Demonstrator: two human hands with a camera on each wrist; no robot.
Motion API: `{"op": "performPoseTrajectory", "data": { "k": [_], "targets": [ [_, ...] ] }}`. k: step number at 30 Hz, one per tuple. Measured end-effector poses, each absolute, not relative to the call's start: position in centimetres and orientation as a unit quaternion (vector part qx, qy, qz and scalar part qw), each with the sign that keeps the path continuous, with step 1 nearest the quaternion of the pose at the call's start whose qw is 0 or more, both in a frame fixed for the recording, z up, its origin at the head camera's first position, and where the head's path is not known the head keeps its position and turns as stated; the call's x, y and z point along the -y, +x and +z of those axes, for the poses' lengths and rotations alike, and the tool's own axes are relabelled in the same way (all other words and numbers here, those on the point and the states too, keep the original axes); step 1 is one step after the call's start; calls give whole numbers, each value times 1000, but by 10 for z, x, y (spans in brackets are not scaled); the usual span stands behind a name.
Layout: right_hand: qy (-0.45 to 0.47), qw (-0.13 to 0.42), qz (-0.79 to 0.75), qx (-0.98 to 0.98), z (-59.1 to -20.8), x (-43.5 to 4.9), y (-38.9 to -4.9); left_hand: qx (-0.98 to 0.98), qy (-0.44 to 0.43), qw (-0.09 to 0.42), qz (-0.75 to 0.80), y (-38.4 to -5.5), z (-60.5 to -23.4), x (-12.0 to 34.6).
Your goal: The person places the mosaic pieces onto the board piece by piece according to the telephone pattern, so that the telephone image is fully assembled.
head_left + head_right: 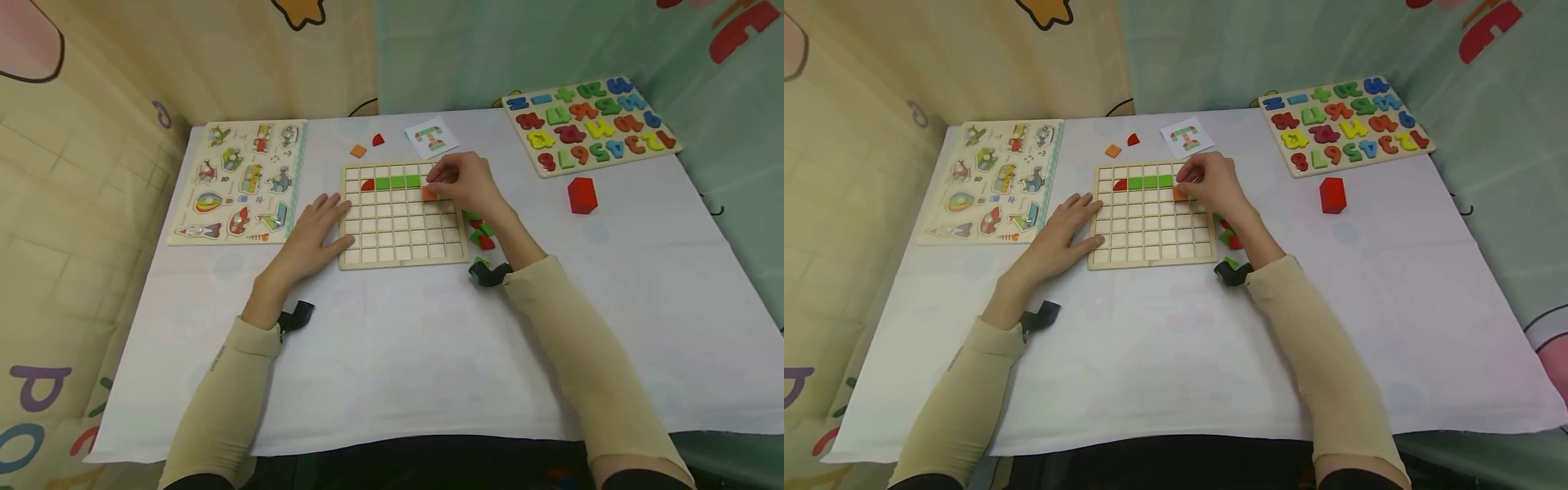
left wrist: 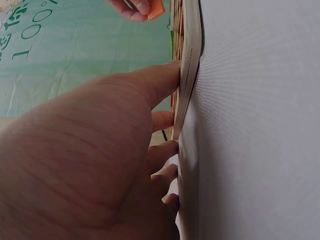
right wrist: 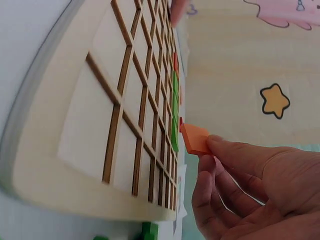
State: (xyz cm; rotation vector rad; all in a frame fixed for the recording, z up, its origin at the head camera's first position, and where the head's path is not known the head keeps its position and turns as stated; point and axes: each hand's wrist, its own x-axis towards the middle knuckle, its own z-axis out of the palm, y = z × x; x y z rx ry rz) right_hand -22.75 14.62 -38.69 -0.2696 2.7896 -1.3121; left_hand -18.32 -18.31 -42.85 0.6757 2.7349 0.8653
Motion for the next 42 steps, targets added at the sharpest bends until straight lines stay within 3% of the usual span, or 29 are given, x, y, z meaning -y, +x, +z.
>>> {"op": "performPoseTrajectory", "data": {
  "k": [6,14,19,31,42],
  "targets": [
    [-114,5,-434,-894,-393,-116,-241,-923,227,94,298,-182,-430,184],
    [-131,24,-438,-889,-406,-97,-244,-925,222,102,290,-177,-437,183],
    [-130,14,-421,-898,-404,-95,-245,-925,226,94,291,-179,-432,182],
    [-128,55,-355,-924,-398,-91,-237,-926,225,96,288,-181,-430,184],
    [-144,31,-363,-920,-394,-110,-222,-926,232,89,286,-182,-432,184]
  ]
}}
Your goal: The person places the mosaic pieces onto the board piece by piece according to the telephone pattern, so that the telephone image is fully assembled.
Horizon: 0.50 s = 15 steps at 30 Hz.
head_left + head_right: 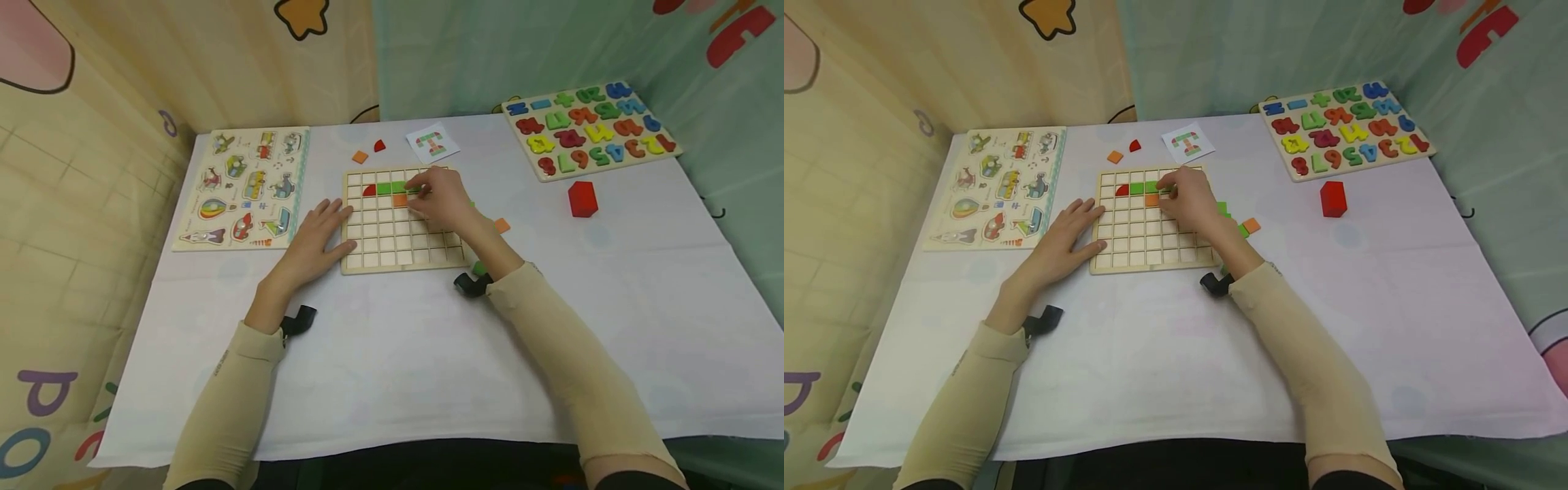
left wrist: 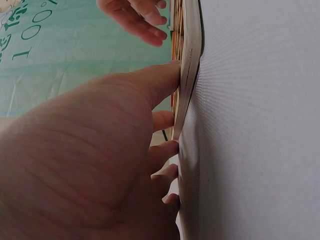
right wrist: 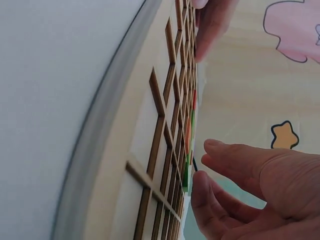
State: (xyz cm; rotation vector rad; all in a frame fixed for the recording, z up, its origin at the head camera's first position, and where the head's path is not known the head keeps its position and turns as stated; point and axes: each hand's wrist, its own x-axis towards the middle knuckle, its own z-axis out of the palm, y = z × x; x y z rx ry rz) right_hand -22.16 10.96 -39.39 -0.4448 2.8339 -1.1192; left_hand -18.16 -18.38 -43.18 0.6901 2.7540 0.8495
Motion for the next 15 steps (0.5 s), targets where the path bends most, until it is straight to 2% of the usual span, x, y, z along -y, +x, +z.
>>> {"op": "performPoseTrajectory", "data": {
  "k": [12,15],
  "targets": [
    [-62,56,-415,-906,-393,-178,-223,-926,229,97,284,-182,-432,183],
    [-67,82,-397,-912,-392,-191,-226,-927,229,94,282,-182,-432,184]
  ]
}}
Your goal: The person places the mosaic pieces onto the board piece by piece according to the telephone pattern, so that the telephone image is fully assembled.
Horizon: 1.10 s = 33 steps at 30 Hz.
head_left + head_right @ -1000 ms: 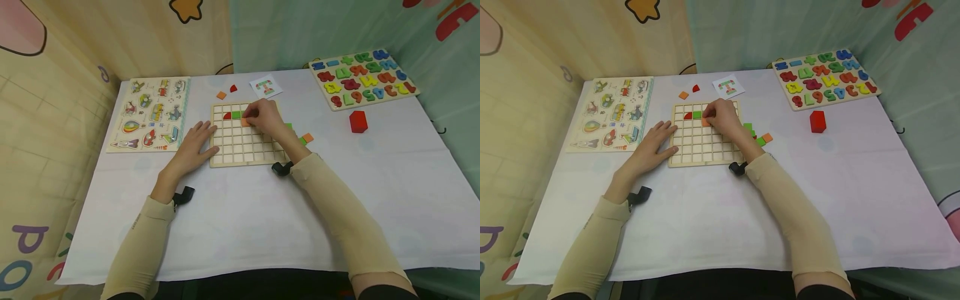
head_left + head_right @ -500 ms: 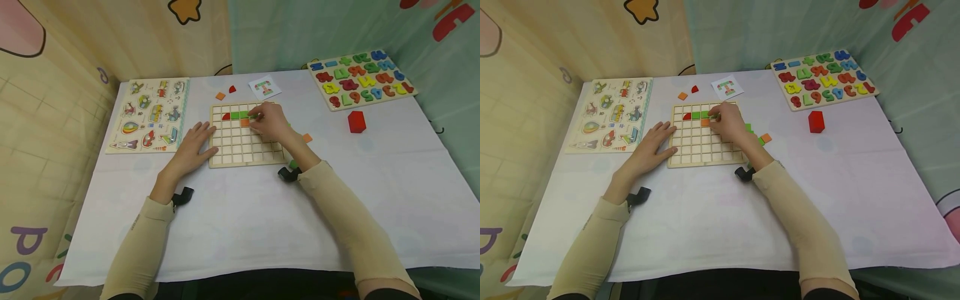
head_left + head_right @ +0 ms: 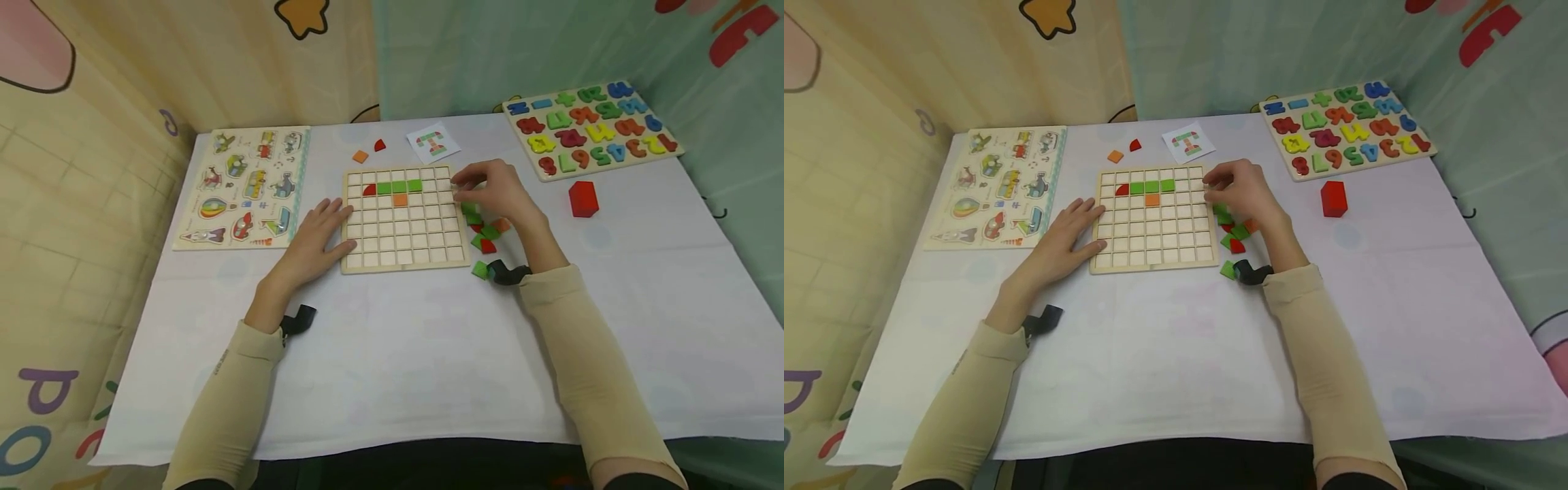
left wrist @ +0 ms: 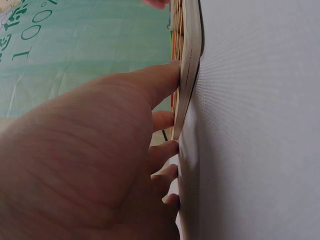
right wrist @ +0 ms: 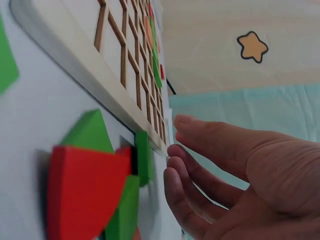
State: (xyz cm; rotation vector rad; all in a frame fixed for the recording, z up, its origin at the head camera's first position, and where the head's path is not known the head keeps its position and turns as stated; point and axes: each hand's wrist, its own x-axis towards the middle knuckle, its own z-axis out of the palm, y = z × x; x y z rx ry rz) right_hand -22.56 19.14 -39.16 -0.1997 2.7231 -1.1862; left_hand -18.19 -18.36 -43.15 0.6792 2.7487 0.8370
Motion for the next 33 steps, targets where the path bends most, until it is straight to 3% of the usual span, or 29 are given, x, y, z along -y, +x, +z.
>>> {"op": "performPoseTrajectory", "data": {
  "k": [8,24,33],
  "targets": [
    [-109,173,-351,-914,-390,-212,-230,-925,234,88,285,-183,-432,185],
    [-87,181,-336,-920,-388,-238,-229,-923,236,86,292,-183,-433,185],
    [-77,234,-309,-918,-379,-234,-221,-922,237,87,294,-183,-433,185]
  ]
}}
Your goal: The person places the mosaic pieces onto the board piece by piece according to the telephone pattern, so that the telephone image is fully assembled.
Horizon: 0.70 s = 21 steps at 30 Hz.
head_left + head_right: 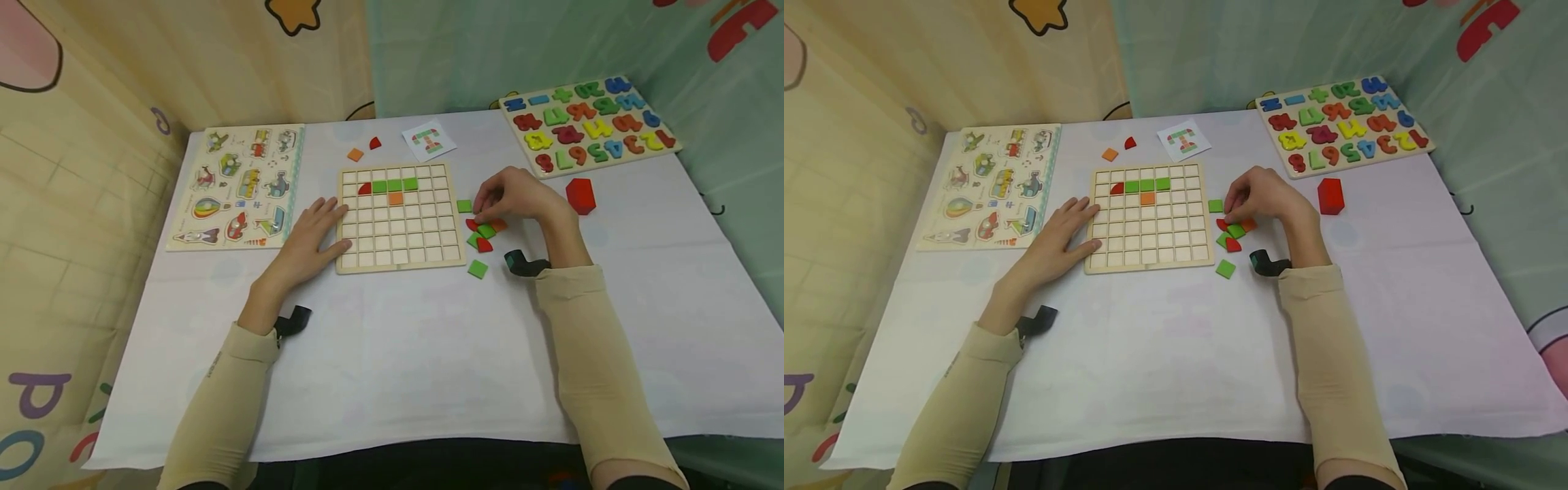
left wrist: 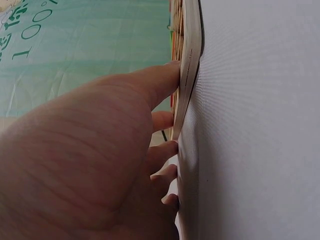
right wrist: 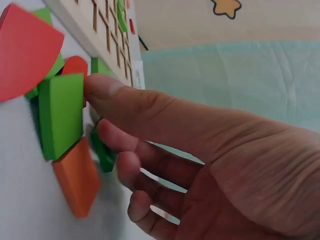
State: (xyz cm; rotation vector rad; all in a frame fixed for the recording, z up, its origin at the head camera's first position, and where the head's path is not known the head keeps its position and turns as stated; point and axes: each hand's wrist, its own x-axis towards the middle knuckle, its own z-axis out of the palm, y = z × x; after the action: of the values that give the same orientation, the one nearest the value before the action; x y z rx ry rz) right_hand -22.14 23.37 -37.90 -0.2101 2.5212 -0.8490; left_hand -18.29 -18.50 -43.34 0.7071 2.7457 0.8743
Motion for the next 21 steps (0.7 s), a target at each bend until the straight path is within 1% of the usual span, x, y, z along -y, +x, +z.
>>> {"op": "performPoseTrajectory", "data": {
  "k": [9,21],
  "targets": [
    [-79,256,-249,-931,-366,-221,-216,-920,236,93,298,-183,-433,185],
    [-91,245,-215,-941,-364,-205,-214,-922,233,93,294,-182,-431,185]
  ]
}}
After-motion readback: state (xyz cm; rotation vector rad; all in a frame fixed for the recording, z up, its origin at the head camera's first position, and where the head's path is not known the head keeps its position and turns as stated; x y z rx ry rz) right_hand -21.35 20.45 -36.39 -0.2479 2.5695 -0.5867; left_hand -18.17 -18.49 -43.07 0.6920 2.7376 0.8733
